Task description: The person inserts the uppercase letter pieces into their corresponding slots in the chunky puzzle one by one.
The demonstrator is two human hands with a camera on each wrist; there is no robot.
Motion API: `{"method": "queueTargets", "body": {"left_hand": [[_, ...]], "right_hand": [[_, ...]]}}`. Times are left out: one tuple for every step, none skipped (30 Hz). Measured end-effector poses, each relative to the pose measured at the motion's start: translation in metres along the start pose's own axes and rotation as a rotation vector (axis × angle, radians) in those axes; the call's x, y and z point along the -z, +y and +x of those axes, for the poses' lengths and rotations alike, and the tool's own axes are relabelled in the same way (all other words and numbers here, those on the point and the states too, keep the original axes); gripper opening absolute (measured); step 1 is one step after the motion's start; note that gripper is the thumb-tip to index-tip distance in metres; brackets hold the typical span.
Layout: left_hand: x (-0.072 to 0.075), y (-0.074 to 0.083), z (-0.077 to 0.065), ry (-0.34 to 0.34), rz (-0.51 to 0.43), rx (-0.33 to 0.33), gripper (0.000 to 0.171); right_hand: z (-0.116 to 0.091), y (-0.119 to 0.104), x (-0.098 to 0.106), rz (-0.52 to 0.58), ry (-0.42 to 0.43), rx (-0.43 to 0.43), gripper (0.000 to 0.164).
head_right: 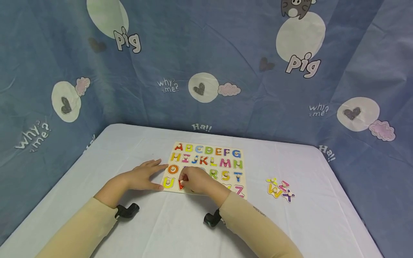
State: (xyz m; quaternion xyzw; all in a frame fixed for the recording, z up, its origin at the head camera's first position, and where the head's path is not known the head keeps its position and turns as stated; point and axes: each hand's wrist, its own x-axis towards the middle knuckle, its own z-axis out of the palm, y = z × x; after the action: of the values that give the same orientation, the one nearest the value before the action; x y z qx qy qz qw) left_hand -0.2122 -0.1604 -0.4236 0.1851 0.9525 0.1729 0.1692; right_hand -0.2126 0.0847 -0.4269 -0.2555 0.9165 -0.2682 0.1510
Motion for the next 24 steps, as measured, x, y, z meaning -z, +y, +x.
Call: {"method": "queueTargets", "body": {"left_hand": [[0.000, 0.000, 0.000, 0.000, 0.001, -0.001, 0.090], [0.000, 0.000, 0.000, 0.000, 0.002, -0.002, 0.090], [0.000, 0.000, 0.000, 0.000, 0.003, -0.002, 0.090], [0.000, 0.000, 0.000, -0.001, 0.003, -0.001, 0.090], [-0.001, 0.000, 0.000, -0.001, 0.002, 0.001, 0.090], [-0.001, 0.000, 0.000, 0.000, 0.001, 0.003, 0.090], [-0.001, 0.000, 0.000, 0.001, 0.002, 0.006, 0.090], [-0.002, 0.000, 0.000, 0.002, 0.002, 0.008, 0.090], [-0.002, 0.000, 0.000, 0.003, 0.005, 0.010, 0.090], [-0.002, 0.000, 0.000, 0.004, 0.008, 0.011, 0.090], [-0.002, 0.000, 0.000, 0.005, 0.010, 0.012, 0.090], [-0.003, -0.001, 0.000, 0.007, 0.013, 0.013, 0.091], [-0.003, -0.001, 0.000, 0.006, 0.015, 0.016, 0.091], [-0.002, -0.001, 0.000, 0.006, 0.015, 0.016, 0.091], [-0.002, -0.001, 0.000, 0.006, 0.015, 0.017, 0.091], [-0.002, -0.001, 0.000, 0.005, 0.013, 0.017, 0.091], [-0.002, -0.001, 0.000, 0.003, 0.011, 0.019, 0.092], [-0.002, -0.002, 0.000, 0.003, 0.009, 0.018, 0.092], [-0.002, -0.002, 0.000, 0.002, 0.007, 0.018, 0.092], [-0.002, -0.002, 0.001, 0.001, 0.005, 0.015, 0.092], [-0.002, -0.002, 0.001, 0.001, 0.005, 0.015, 0.092], [-0.002, -0.002, 0.001, 0.001, 0.007, 0.015, 0.092], [-0.002, -0.001, 0.001, 0.000, 0.006, 0.016, 0.092], [-0.003, -0.001, 0.001, 0.001, 0.007, 0.015, 0.091]], "right_hand": [[0.000, 0.000, 0.000, -0.003, -0.001, -0.005, 0.005], [0.000, 0.000, 0.000, -0.003, -0.002, -0.003, 0.004], [-0.001, 0.000, 0.000, -0.007, -0.001, 0.001, 0.004], [-0.001, 0.000, 0.001, -0.008, 0.001, 0.004, 0.004], [-0.002, 0.000, 0.002, -0.010, 0.004, 0.010, 0.004], [-0.004, 0.000, 0.004, -0.010, 0.008, 0.018, 0.005], [-0.005, 0.000, 0.006, -0.006, 0.013, 0.025, 0.005], [-0.007, 0.000, 0.009, -0.005, 0.019, 0.031, 0.007], [-0.010, 0.000, 0.012, -0.005, 0.025, 0.031, 0.008], [-0.013, 0.000, 0.016, -0.001, 0.031, 0.030, 0.009], [-0.016, 0.000, 0.019, 0.001, 0.039, 0.031, 0.010], [-0.020, 0.000, 0.024, 0.003, 0.050, 0.030, 0.011], [-0.023, 0.001, 0.028, 0.004, 0.059, 0.030, 0.012], [-0.027, 0.001, 0.032, 0.008, 0.069, 0.030, 0.013], [-0.031, 0.002, 0.036, 0.012, 0.077, 0.027, 0.013], [-0.036, 0.003, 0.040, 0.020, 0.085, 0.028, 0.014], [-0.041, 0.003, 0.044, 0.027, 0.091, 0.026, 0.014], [-0.046, 0.004, 0.049, 0.033, 0.096, 0.026, 0.015], [-0.050, 0.006, 0.053, 0.041, 0.101, 0.028, 0.015], [-0.055, 0.008, 0.057, 0.042, 0.108, 0.027, 0.015], [-0.060, 0.010, 0.061, 0.040, 0.115, 0.026, 0.015], [-0.065, 0.013, 0.065, 0.041, 0.121, 0.028, 0.016], [-0.070, 0.016, 0.069, 0.038, 0.127, 0.023, 0.016], [-0.075, 0.019, 0.073, 0.033, 0.138, 0.022, 0.016]]}}
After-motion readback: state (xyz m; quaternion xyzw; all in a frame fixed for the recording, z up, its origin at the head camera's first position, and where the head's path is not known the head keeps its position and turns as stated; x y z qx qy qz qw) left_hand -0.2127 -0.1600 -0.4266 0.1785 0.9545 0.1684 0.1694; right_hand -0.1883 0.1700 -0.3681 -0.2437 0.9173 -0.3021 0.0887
